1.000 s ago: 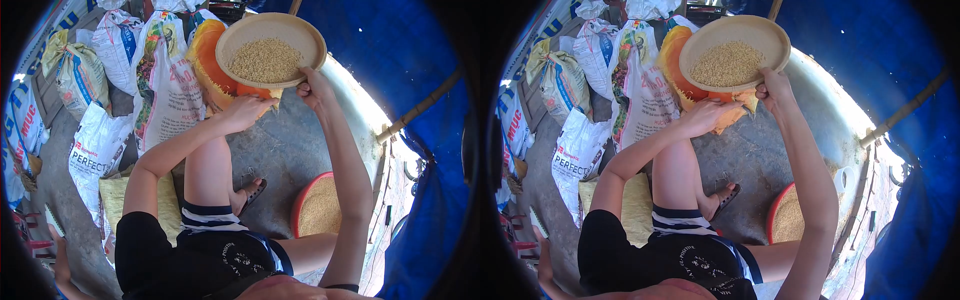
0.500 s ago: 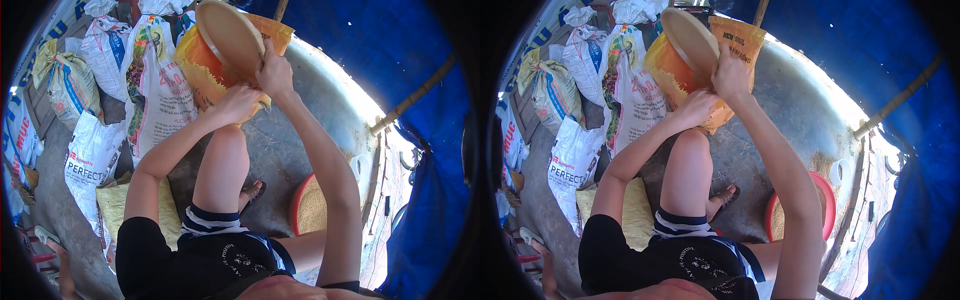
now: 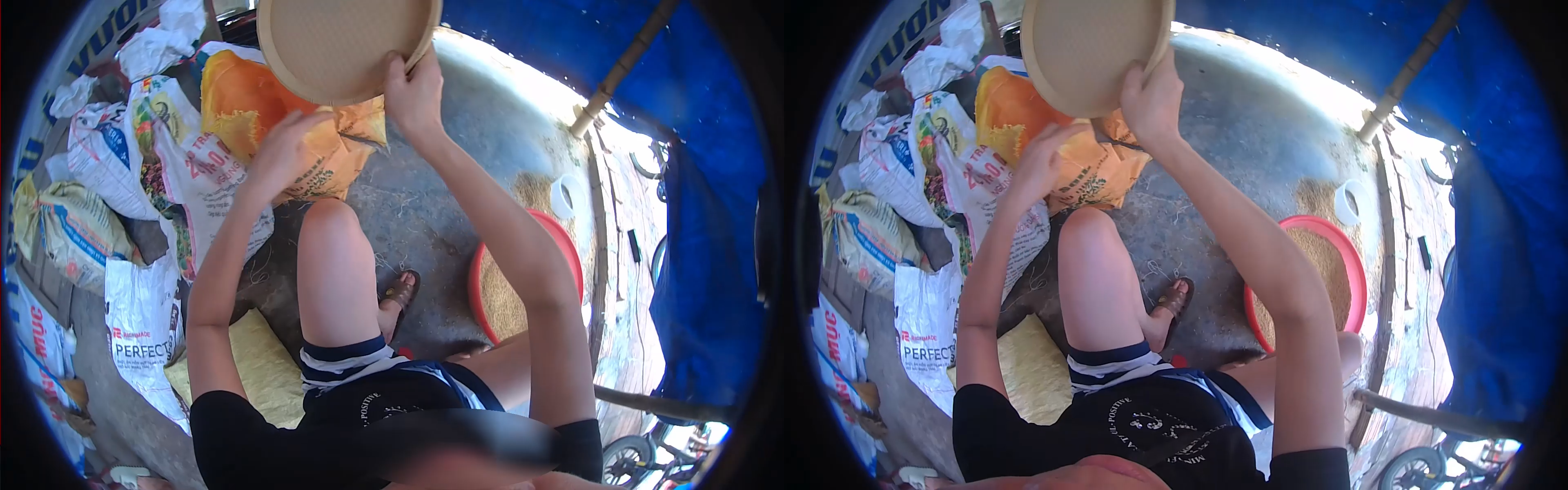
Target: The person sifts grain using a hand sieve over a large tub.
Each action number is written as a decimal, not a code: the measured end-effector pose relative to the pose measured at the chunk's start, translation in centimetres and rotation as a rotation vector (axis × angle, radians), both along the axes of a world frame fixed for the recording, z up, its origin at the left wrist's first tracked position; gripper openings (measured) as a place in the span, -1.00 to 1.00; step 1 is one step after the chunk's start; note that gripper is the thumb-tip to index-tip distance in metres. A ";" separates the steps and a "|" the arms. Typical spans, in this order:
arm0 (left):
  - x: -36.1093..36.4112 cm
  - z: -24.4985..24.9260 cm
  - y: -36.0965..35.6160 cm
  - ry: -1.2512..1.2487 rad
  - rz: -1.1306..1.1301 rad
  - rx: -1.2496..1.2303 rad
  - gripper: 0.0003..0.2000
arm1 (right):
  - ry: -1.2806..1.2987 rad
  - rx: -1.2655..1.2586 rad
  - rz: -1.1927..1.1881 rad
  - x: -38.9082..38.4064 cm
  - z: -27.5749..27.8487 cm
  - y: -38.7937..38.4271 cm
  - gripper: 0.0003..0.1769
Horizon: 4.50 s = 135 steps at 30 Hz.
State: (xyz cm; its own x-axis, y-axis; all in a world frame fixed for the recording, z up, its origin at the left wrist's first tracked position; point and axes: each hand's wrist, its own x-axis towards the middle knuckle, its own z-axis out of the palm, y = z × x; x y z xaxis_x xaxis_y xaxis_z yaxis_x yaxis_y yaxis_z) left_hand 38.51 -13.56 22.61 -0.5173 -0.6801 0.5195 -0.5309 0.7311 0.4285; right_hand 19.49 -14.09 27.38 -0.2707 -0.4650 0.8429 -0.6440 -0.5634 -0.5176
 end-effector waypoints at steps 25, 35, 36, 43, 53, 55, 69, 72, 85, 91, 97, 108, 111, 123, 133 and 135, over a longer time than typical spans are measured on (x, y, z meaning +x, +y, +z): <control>-22.8 3.3 3.4 -0.335 -0.730 0.199 -0.63 | 0.276 1.282 -1.169 -34.4 -13.5 36.0 -0.71; -38.1 -21.3 9.8 -0.232 -0.355 1.051 -0.35 | 0.392 1.034 -1.123 -35.1 -15.1 36.8 -0.80; -38.2 -24.0 10.2 -0.275 -0.277 1.065 -0.35 | 0.431 1.041 -1.108 -35.3 -15.1 36.1 -0.82; -38.0 -31.7 12.1 -0.023 -0.227 1.289 -0.30 | 0.287 0.896 -1.104 -37.0 -18.4 32.1 -0.86; -37.9 -27.5 13.3 -0.184 -0.079 1.337 -0.21 | -0.432 1.027 -0.984 -39.6 -21.3 35.3 -0.74; -37.9 -27.4 13.3 -0.220 -0.103 1.323 -0.21 | -0.529 1.047 -0.913 -40.0 -23.0 36.4 -0.73; -37.9 -27.5 13.2 -0.231 -0.134 1.299 -0.14 | -1.331 0.759 -0.824 -35.8 -33.1 44.8 -0.62; -38.3 -29.3 12.7 -0.209 -0.143 1.298 -0.13 | -1.567 0.771 -0.996 -35.4 -39.0 46.6 -0.57; -38.5 -25.1 12.2 -0.214 -0.135 0.878 -0.30 | -1.999 0.159 -0.700 -30.2 -31.3 46.8 -0.61; -39.9 -23.0 12.7 -0.116 -0.309 0.736 -0.45 | -2.069 -0.019 -0.484 -29.8 -31.5 46.9 -0.66; -40.8 -21.6 14.1 -0.006 -0.458 1.298 -0.46 | -1.879 0.032 -0.600 -30.0 -27.9 43.0 -0.65; -41.3 -16.6 17.0 -0.042 -0.548 1.110 -0.61 | -1.606 0.656 -0.582 -27.3 -20.9 44.2 -0.65; -39.4 -18.2 16.3 0.128 -0.561 1.181 -0.61 | -1.418 0.801 -0.434 -23.8 -18.5 44.1 -0.67; -36.4 -19.4 15.9 0.154 -0.454 0.654 -0.58 | -0.646 0.967 -0.891 -24.2 -23.3 43.2 -0.77; -36.6 -24.5 14.0 0.038 -0.345 0.709 -0.56 | -0.529 0.816 -0.951 -25.4 -27.6 41.4 -0.79; -36.4 -25.3 14.3 0.000 -0.319 0.853 -0.54 | -0.761 0.893 -0.860 -24.1 -26.8 41.6 -0.78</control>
